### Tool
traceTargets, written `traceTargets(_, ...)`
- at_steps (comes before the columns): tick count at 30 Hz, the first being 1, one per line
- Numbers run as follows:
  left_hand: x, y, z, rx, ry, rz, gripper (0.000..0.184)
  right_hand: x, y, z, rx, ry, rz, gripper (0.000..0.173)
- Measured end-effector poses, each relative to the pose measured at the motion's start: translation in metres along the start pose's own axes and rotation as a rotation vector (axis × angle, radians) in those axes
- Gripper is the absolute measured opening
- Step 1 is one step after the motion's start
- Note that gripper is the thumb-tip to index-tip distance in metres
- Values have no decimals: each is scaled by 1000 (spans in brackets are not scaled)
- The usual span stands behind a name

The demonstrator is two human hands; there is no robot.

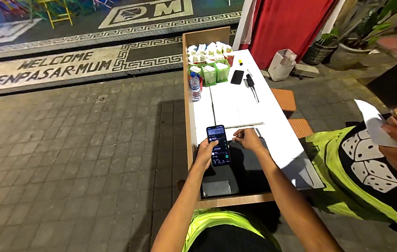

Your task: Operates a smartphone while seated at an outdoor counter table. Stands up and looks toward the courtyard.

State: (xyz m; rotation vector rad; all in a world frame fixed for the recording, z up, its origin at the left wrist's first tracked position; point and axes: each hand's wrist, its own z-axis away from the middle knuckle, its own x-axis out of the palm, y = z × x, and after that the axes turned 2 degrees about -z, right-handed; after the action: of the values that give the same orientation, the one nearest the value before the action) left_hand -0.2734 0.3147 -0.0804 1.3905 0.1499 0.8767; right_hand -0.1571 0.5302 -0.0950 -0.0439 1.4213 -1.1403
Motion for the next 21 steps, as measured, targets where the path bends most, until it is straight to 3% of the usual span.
traceTargets(21,-1,0,1,0,-9,25,32,-2,0,1,-9,9,12,29)
